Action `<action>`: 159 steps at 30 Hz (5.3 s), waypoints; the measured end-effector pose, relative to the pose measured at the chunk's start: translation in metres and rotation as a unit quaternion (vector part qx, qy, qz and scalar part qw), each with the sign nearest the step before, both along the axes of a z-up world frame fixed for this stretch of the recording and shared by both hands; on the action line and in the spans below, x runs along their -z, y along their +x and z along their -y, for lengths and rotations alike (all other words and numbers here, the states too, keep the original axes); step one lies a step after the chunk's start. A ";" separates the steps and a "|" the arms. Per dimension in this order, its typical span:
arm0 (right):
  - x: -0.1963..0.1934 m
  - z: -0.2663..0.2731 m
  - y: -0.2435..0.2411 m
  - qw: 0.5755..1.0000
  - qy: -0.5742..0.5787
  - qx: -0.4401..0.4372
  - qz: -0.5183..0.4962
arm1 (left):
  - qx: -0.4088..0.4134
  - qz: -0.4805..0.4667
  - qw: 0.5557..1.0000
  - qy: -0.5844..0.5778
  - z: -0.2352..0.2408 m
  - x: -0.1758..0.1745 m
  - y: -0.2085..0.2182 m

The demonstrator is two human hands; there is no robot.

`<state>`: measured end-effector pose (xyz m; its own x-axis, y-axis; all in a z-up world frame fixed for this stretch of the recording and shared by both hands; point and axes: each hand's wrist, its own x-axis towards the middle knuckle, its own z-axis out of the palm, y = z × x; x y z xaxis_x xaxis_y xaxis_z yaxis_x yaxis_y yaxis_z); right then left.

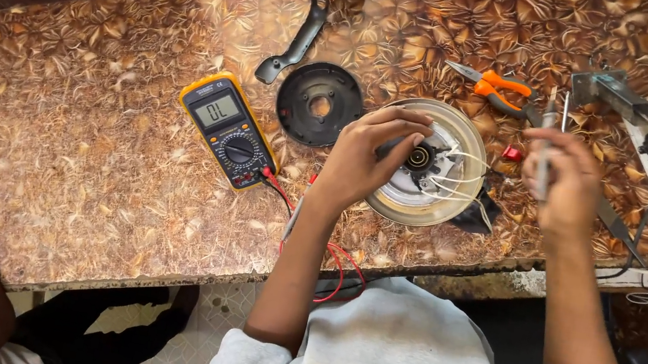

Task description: The person uses pliers and a screwdriver to adjust and manipulate wires on a small circular electronic component placed on a metal plate. They repeatedly reposition the wires and test connections while a multimeter sits nearby on the workbench.

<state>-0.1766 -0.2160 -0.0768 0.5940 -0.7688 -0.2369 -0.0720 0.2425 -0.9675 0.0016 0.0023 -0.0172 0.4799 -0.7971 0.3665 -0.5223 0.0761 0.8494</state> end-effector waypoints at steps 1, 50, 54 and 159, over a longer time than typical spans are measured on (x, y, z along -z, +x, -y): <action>0.000 0.010 -0.010 1.000 -0.001 0.003 0.000 | 0.003 0.000 1.000 -0.001 0.001 0.000 0.001; -0.035 -0.096 0.002 0.862 -0.485 -0.053 0.138 | -0.005 0.032 0.998 -0.052 0.005 0.013 0.006; -0.034 -0.096 0.001 0.853 -0.499 -0.056 0.141 | -0.004 0.028 0.998 -0.052 0.005 0.013 0.006; -0.120 -0.051 -0.060 0.841 0.452 -0.267 -0.126 | 0.054 0.034 0.998 -0.026 -0.006 -0.004 0.009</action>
